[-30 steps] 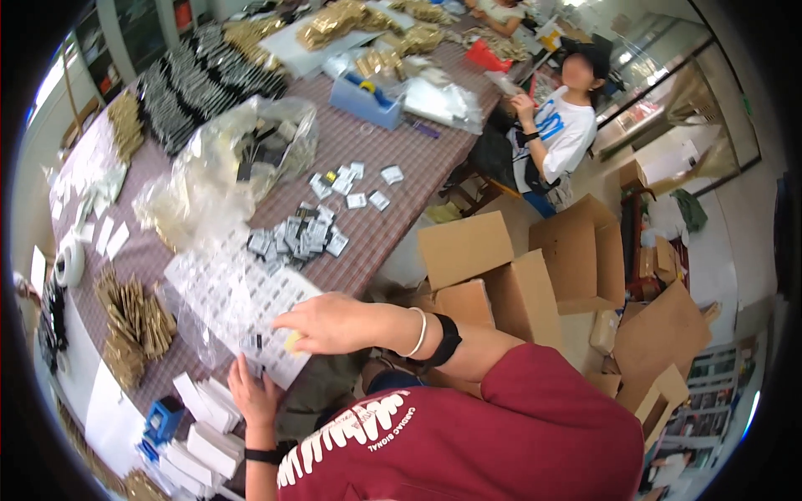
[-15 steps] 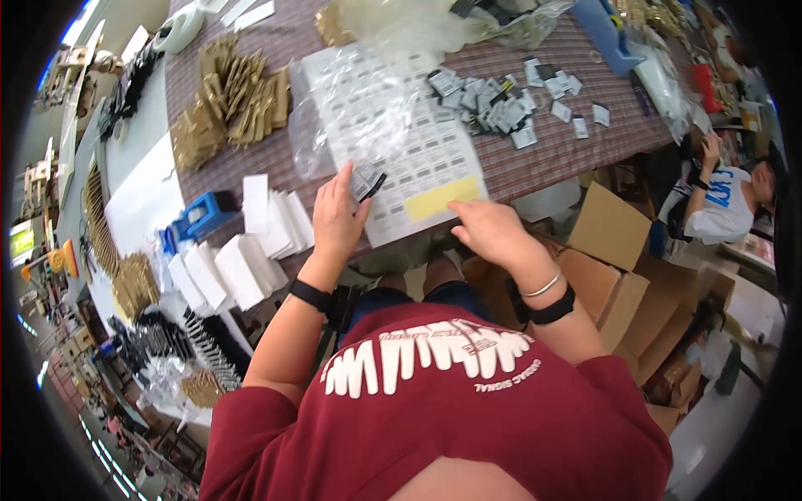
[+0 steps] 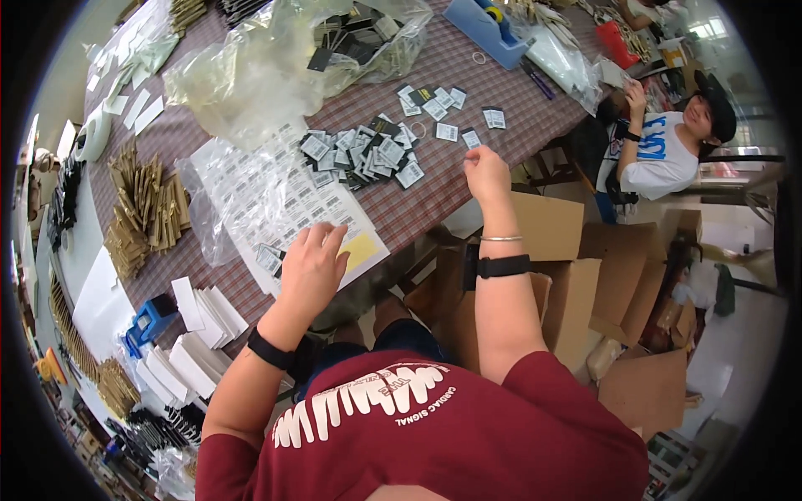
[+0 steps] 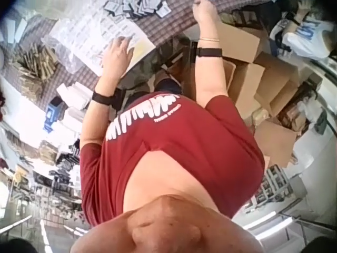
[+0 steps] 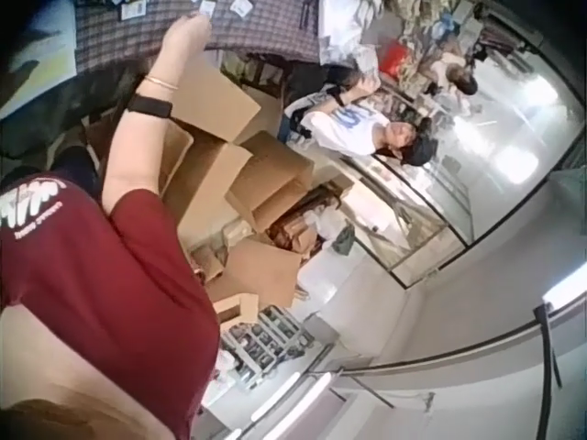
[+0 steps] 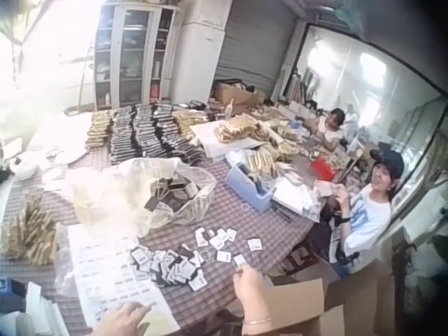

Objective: Applying and sorting barcodes and labels on small black rectangular product components on a workshop table.

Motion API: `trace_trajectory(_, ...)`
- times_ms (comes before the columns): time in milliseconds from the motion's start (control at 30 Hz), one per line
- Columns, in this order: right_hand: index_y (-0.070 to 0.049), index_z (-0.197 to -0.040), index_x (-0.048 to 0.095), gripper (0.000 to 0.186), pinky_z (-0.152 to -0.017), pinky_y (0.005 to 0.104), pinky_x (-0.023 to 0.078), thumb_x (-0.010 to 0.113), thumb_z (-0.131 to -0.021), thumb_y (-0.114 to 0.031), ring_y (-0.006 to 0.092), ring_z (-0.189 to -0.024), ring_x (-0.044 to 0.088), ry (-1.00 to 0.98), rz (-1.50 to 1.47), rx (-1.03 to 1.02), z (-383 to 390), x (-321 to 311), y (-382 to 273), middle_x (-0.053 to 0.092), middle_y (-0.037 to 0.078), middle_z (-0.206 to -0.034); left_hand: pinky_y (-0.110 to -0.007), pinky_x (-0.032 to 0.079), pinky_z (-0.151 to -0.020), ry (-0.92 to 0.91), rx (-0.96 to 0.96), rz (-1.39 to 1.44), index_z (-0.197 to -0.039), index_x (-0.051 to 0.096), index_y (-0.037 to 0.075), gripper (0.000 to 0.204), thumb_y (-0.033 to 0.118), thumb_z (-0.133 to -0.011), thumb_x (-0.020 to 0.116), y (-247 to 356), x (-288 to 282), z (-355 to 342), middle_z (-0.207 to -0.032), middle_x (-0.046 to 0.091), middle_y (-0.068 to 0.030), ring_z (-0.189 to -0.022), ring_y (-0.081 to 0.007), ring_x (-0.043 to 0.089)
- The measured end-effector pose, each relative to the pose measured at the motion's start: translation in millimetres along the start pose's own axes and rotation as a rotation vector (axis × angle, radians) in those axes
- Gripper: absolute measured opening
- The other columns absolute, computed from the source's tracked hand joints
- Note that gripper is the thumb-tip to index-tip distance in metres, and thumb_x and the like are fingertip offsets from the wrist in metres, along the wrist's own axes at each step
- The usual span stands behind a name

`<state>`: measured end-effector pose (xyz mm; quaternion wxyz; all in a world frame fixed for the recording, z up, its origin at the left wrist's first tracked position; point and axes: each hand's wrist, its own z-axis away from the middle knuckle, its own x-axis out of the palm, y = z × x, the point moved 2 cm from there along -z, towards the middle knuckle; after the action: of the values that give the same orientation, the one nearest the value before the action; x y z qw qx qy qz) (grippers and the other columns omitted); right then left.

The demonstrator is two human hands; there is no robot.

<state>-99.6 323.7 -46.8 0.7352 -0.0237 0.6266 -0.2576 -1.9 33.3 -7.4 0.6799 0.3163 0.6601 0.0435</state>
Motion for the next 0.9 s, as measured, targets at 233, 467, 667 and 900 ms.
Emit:
trace_trajectory(233, -0.004, -0.098, 0.059, 0.027, -0.078, 0.0424, 0.047, 0.067, -0.075, -0.017, 0.0346, -0.095, 0.055, 0.331, -0.004, 0.131, -33, 11, 25, 0.057, 0.018, -0.102, -0.042, 0.039, -0.093, 0.096, -0.135, -0.058, -0.125, 0.043, 0.005, 0.064, 0.016, -0.069, 0.071, -11, 33, -72, -0.126, 0.043, -0.0179, -0.114, -0.0359, 0.043)
trace_trajectory(467, -0.007, -0.099, 0.056, 0.038, -0.076, 0.0406, 0.048, 0.075, -0.067, -0.018, 0.0305, -0.094, 0.055, 0.225, -0.049, 0.166, -39, 10, 26, 0.055, 0.013, -0.099, -0.055, 0.026, -0.101, 0.022, -0.142, -0.114, -0.129, 0.042, 0.006, 0.071, 0.021, -0.067, 0.074, 19, 47, -95, -0.138, 0.032, -0.018, -0.129, -0.0394, 0.028)
trace_trajectory(667, -0.005, -0.098, 0.054, 0.036, -0.072, 0.0376, 0.047, 0.072, -0.068, -0.011, 0.0267, -0.087, 0.057, 0.116, -0.31, -0.069, -21, -13, 1, 0.055, 0.011, -0.095, -0.033, 0.048, -0.083, -0.027, -0.15, 0.51, -0.126, 0.045, 0.004, 0.052, 0.012, -0.079, 0.065, 33, 53, -110, -0.114, 0.057, -0.0141, -0.098, -0.0277, 0.058)
trace_trajectory(900, -0.002, -0.1, 0.051, 0.034, -0.071, 0.0355, 0.048, 0.066, -0.07, -0.001, 0.0256, -0.078, 0.058, -0.054, -0.473, -0.526, 42, -12, -55, 0.054, 0.012, -0.094, -0.023, 0.051, -0.065, -0.196, -0.751, 1.307, -0.11, 0.052, -0.003, 0.026, 0.011, -0.088, 0.057, 16, 51, -110, -0.091, 0.062, -0.0083, -0.078, -0.0145, 0.062)
